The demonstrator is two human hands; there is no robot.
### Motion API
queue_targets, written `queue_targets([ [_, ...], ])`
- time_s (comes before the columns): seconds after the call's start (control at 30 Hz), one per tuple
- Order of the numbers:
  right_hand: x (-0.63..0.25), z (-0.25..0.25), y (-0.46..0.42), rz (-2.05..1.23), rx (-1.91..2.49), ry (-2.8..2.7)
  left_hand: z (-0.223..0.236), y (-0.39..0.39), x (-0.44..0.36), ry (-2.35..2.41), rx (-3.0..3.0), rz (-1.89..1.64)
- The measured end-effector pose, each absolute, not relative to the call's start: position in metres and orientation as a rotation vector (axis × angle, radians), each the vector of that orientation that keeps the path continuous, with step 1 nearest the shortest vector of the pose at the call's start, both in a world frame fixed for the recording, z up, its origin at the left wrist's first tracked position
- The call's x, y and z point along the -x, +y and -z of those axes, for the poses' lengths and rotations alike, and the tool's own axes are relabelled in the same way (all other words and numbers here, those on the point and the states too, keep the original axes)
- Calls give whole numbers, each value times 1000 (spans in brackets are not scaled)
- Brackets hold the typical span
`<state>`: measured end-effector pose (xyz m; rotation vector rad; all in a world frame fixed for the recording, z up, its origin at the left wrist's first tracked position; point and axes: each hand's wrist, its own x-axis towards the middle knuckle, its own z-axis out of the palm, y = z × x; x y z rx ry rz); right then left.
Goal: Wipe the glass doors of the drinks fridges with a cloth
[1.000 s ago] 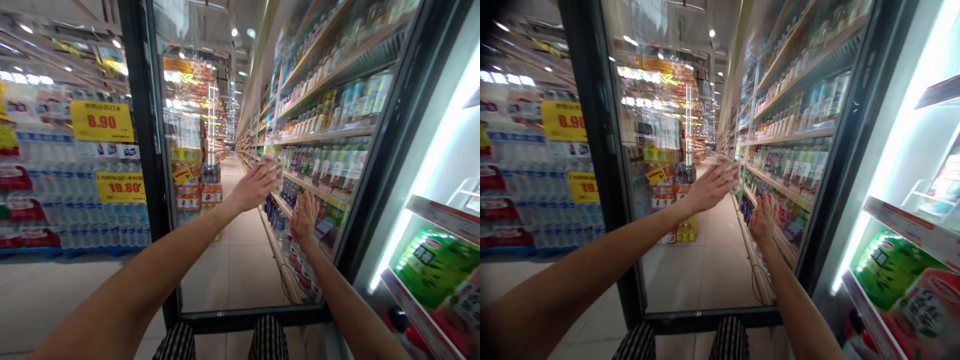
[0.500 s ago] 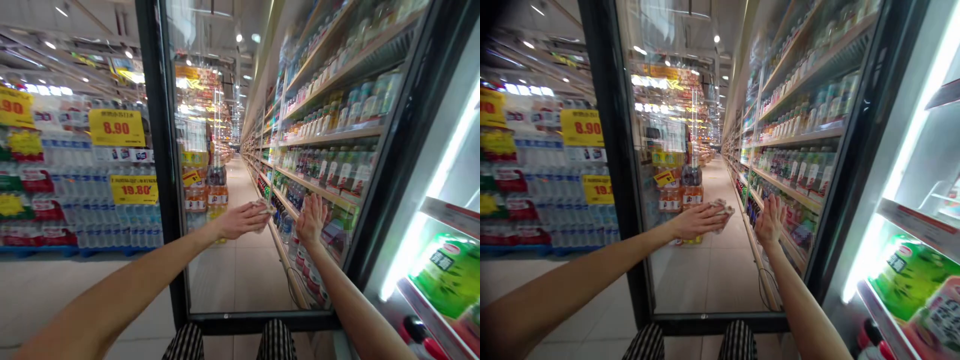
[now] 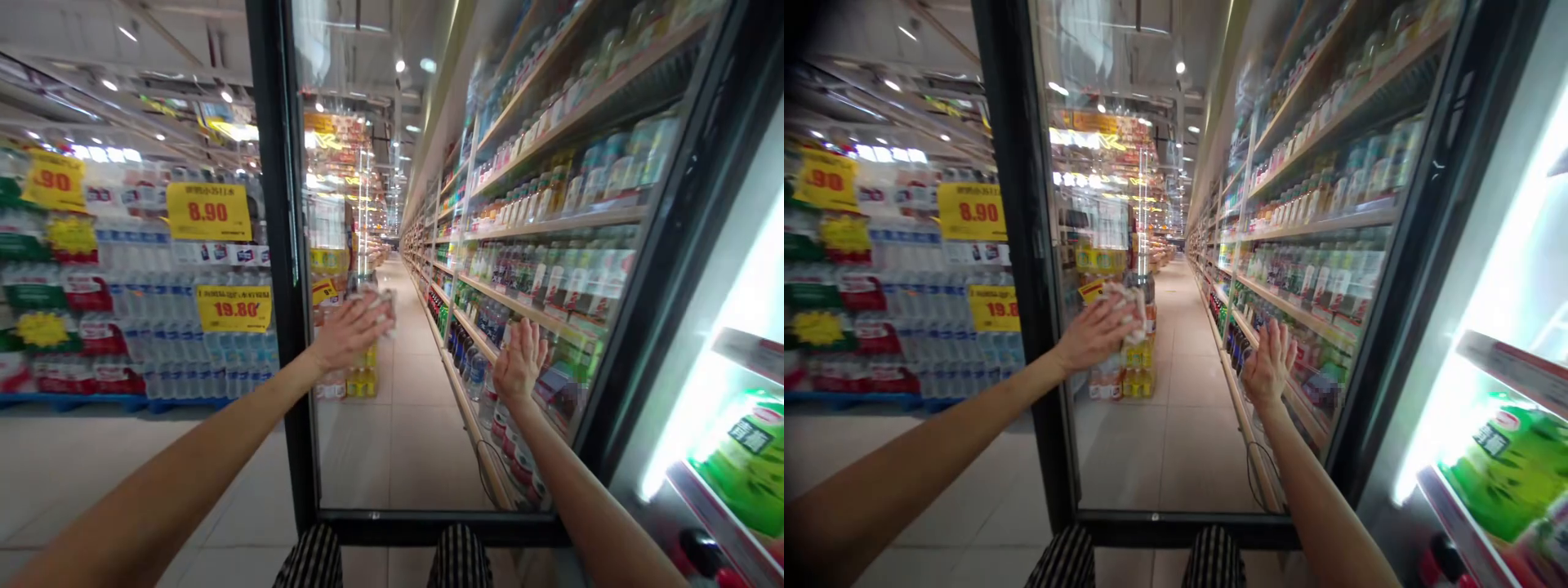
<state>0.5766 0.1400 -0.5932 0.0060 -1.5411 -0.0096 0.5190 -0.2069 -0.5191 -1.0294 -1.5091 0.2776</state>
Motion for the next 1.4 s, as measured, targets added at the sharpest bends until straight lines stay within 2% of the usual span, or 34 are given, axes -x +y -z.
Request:
queue_targets([
  [0.1,-577,594,139,-5,20,-1557,511,-209,-518,-1534,850,-127],
  [0.23,-576,594,137,-22,23,-1552,537,-201,-521,-1427,1373,-463],
  [0.3,-576,594,137,-21,15,-1547,536,-197,-521,-1384,1485,-516],
  [0.5,-577,593,135,-38,17,-1543,497,-176,-521,-1492,879,-36],
  [0.7,-577,594,135,-57,14,-1562,525,-146,-527,-1312,1511,-517],
  [0.9,-577,594,136,-17,4,-1539,479,-120,-531,-1534,1008,-66],
  [1.1,-579,593,134,-44,25,-1573,498,-99,-537,-1402,1461,-473],
  [1.27,-578,594,135,-42,14,-1553,459,-93,-535,-1576,1035,-46],
  [1.33,-578,594,135,-34,9,-1549,463,-91,-535,-1557,1049,-52],
  [1.4,-578,594,135,-37,9,-1560,479,-88,-535,-1469,1266,-234],
])
